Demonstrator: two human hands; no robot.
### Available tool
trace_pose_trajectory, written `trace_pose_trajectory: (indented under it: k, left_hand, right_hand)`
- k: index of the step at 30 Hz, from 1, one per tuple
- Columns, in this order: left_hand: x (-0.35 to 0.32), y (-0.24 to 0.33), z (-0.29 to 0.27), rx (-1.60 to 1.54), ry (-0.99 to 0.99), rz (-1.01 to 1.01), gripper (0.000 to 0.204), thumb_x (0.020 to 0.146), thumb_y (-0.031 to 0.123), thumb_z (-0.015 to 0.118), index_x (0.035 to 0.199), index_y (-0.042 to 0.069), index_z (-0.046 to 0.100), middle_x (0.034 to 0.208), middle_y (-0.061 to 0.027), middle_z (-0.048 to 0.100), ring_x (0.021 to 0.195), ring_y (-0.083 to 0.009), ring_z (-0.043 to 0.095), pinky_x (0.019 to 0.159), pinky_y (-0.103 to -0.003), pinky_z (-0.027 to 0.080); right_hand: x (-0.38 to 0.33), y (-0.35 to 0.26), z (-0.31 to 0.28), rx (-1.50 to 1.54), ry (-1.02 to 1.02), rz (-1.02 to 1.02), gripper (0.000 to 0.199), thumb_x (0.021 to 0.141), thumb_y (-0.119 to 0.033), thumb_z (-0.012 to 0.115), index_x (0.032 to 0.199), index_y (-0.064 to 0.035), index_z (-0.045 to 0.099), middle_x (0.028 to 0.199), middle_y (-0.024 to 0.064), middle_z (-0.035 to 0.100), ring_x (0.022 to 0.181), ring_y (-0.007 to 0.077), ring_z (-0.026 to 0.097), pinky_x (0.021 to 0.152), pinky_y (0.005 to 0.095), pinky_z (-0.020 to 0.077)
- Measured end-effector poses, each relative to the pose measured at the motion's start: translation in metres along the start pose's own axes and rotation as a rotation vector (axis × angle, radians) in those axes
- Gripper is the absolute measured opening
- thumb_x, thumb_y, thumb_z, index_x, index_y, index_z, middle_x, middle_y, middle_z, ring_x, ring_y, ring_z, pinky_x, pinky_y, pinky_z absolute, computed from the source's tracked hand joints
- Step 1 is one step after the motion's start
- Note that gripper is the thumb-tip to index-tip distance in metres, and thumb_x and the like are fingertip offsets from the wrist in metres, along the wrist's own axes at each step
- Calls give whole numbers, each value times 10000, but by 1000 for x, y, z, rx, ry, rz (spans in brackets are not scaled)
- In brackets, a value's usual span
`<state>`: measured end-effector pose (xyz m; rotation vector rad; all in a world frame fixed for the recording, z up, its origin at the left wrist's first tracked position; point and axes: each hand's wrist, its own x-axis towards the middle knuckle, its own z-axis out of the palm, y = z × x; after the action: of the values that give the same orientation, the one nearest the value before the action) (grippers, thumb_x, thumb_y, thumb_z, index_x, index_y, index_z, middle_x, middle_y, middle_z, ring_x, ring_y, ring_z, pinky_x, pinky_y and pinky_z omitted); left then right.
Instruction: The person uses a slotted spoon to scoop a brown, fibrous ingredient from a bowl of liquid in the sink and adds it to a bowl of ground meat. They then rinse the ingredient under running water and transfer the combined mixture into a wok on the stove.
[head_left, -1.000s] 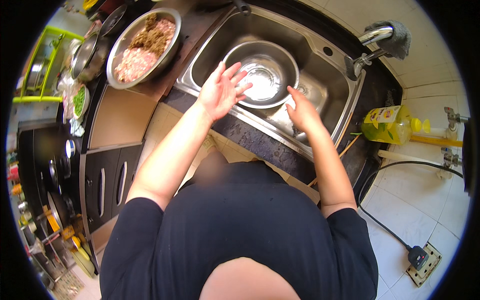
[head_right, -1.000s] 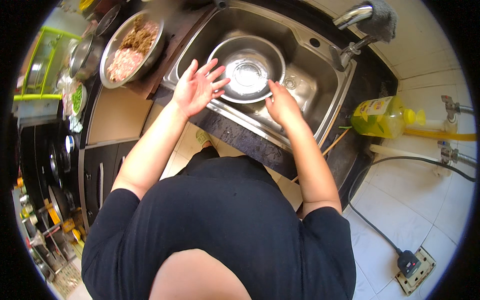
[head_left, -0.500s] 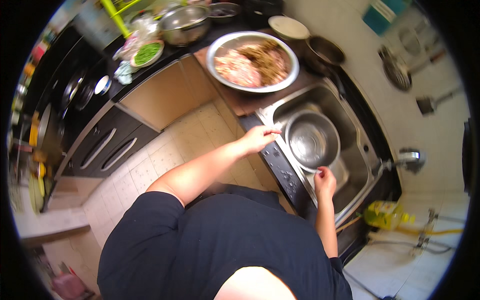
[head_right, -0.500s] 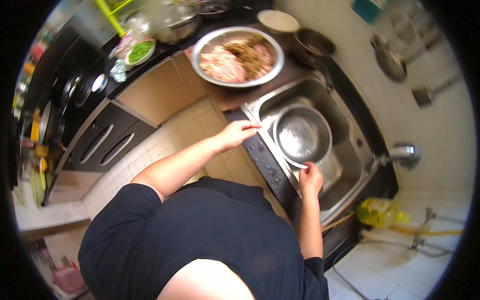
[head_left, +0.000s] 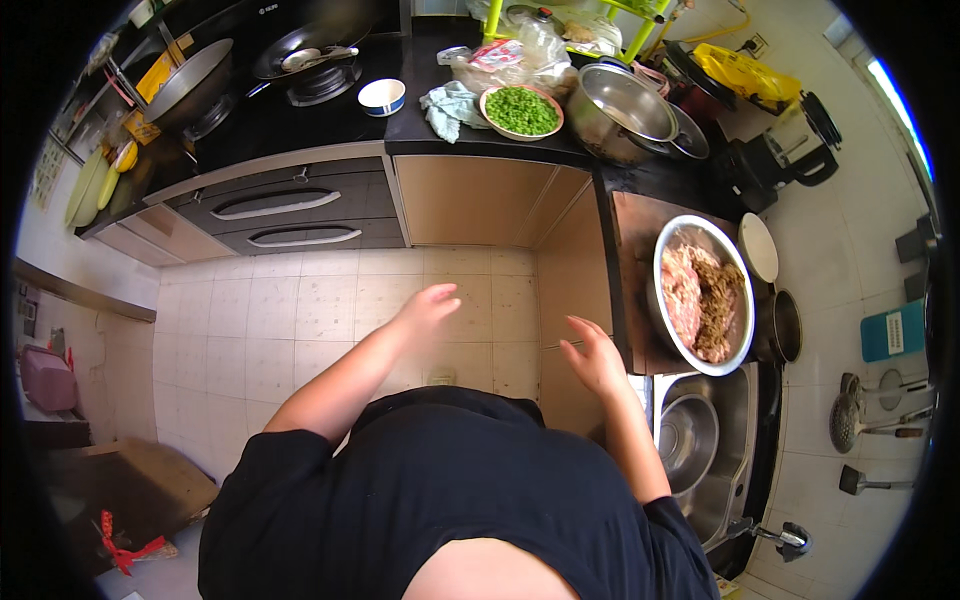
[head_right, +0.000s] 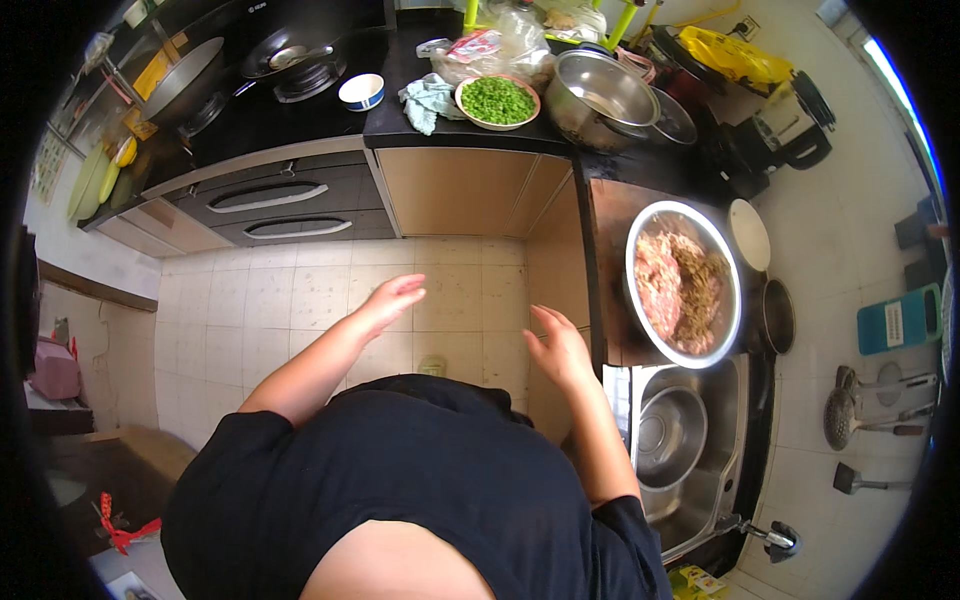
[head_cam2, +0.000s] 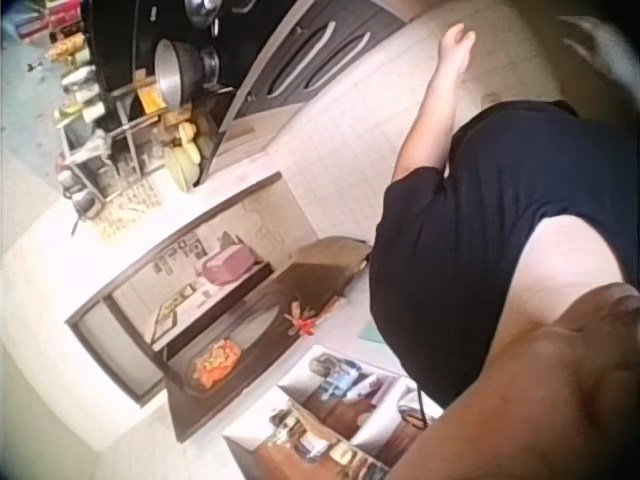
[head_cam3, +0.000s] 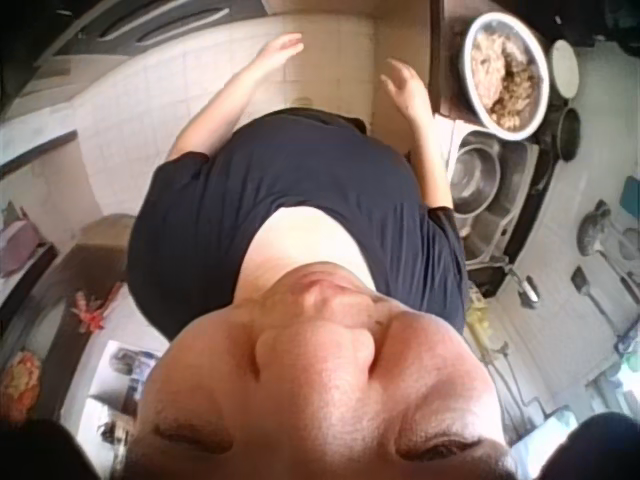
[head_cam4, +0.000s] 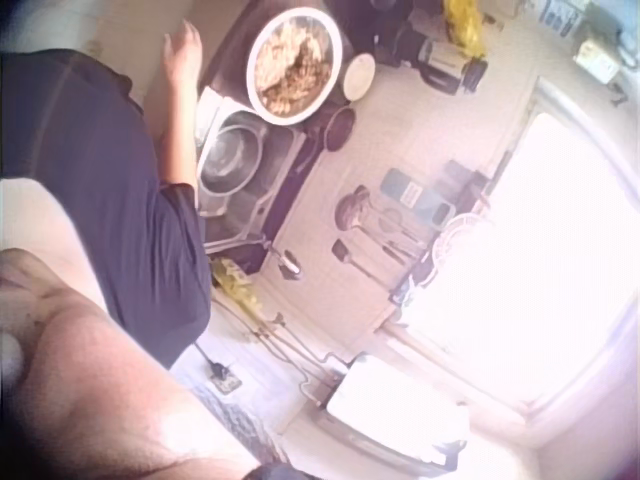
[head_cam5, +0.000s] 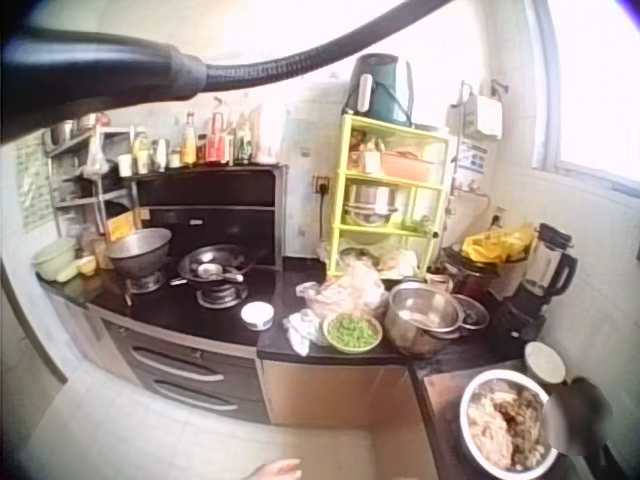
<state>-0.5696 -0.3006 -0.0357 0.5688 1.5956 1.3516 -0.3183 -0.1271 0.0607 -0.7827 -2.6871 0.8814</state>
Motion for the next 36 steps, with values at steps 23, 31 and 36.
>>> trace_pose_trajectory:
  k: [23,31,36]
  left_hand:
    - [129,124,-139,-175,328,165,374,899,211,516,1221,26,481,1197,-93,543,1096,-159,502,900,-284,391]
    - [163,118,-195,-250,197,6,379,912,265,483,1247,89,467,1186,-44,555,992,-119,527,820,-267,400]
    - [183,135,-270,-154,20,-8,411,919,290,475,1279,98,431,1215,-52,529,1057,-156,508,867,-312,388]
  right_hand:
    - [308,-56,57,503,-450,-21,407,857,-212,561,1177,32,504,1070,167,600,993,211,580,840,293,455]
    - [353,-45,84,498,-426,127,375,855,-219,579,1143,18,537,1025,138,620,939,179,583,801,280,461]
    - [358,-60,113,600,-314,343,390,854,-210,581,1159,28,526,1014,111,620,918,155,570,821,271,442]
